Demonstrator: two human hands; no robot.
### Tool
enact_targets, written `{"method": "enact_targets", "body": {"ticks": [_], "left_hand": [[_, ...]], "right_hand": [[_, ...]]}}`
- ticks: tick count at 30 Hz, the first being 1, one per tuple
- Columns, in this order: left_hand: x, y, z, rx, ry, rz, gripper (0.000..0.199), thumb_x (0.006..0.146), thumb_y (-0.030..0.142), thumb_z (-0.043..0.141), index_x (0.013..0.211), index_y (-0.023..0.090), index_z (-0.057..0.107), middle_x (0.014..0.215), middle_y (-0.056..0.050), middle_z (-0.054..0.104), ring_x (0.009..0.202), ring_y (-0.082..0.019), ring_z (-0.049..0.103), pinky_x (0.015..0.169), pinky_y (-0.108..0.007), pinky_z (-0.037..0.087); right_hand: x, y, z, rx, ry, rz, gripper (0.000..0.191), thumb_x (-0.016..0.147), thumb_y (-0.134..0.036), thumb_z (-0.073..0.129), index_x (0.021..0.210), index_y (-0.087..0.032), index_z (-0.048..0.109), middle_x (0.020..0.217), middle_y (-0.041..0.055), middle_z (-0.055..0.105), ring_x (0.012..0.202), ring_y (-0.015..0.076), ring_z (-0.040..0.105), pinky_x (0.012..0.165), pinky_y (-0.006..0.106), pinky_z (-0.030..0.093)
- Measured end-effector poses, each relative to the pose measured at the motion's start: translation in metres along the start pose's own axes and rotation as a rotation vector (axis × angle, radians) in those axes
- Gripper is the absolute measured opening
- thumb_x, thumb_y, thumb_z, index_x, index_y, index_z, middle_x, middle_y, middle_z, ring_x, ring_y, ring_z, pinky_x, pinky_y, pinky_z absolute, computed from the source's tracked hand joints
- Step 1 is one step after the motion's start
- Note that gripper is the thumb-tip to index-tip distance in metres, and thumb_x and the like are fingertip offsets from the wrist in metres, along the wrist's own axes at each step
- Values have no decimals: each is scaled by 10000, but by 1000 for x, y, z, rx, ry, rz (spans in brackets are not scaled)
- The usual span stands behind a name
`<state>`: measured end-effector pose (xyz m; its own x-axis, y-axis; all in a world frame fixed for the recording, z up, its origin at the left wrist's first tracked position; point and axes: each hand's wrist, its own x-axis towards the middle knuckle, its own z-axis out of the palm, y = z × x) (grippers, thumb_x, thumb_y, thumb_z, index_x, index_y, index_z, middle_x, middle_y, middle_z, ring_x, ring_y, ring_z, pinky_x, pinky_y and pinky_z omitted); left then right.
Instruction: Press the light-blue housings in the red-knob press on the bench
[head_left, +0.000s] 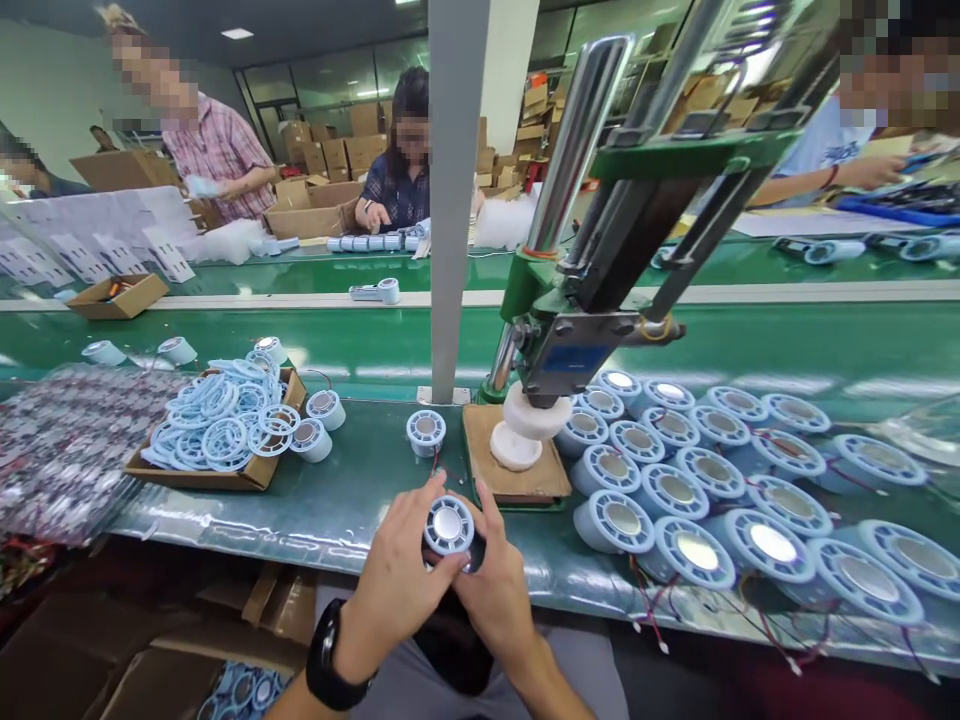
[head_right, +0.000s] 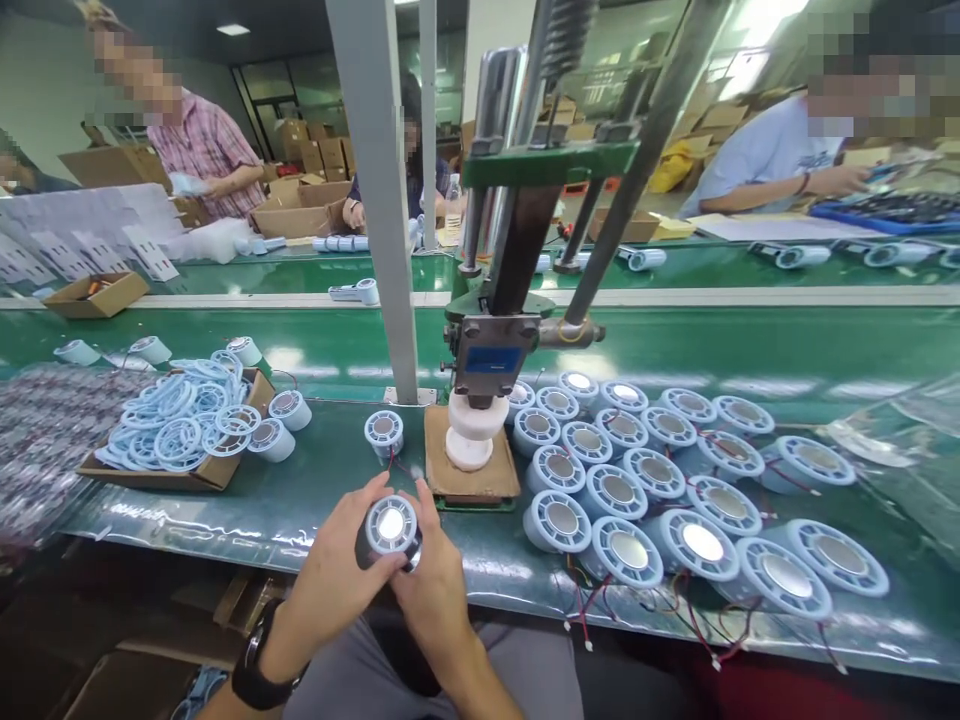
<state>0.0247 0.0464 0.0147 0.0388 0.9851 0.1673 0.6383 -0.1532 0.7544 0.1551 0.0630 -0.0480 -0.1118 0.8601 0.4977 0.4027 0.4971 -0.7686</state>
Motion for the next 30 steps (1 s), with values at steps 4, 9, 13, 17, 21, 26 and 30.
{"method": "enact_targets", "body": {"ticks": [4,9,13,17,21,26,30], "left_hand": [[-4,-3,2,-70,23,-43,756,731,86,642,1429,276,422,1323,-51,598,1242,-245,531,1084,-422,421],[-8,-7,9,-183,12,-74,760,770,126,615,1478,246,365,1382,-87,549,1298,-260,488,1111,-438,389],[-9,-7,16,-189,81,-87,705,787,151,611,1456,238,408,1420,-101,516,1333,-279,452,1131,-468,358],[-10,-8,23,-208,132,-96,733,765,138,614,1461,225,402,1401,-116,534,1331,-287,460,1127,-477,363],[-14,-15,29,-232,106,-47,603,827,202,564,1420,184,454,1440,-139,510,1355,-280,456,1148,-474,350],[-3,-7,15,-212,55,-123,533,745,251,672,1265,160,595,1262,-122,662,1172,-290,612,1058,-461,453],[40,19,-2,-226,88,-61,525,683,235,726,1198,173,643,1144,-73,720,1048,-260,663,989,-413,502]], "right_hand": [[0,1,-1,20,-33,14,765,847,-176,579,1538,-215,254,1229,56,658,1071,162,682,878,260,590],[1,8,-8,-47,-142,-56,565,831,-139,543,1395,-153,506,1334,100,586,1204,199,611,1020,328,541],[3,8,-14,-93,-199,-85,645,819,-93,485,1459,-156,438,1378,106,549,1240,202,585,1029,351,537],[-1,9,-11,-106,-249,-54,676,818,-99,487,1486,-136,391,1405,127,521,1265,212,565,1052,374,522],[6,6,-27,-195,-447,-34,732,785,-61,494,1503,-138,373,1460,133,459,1340,226,497,1108,398,476],[90,-49,-127,-299,-283,-334,719,822,-198,653,1490,-212,388,1428,104,498,1319,236,516,1094,416,487],[210,-134,-217,-510,358,-490,503,864,-203,647,1343,-100,534,1347,153,545,1295,226,507,1127,423,414]]}}
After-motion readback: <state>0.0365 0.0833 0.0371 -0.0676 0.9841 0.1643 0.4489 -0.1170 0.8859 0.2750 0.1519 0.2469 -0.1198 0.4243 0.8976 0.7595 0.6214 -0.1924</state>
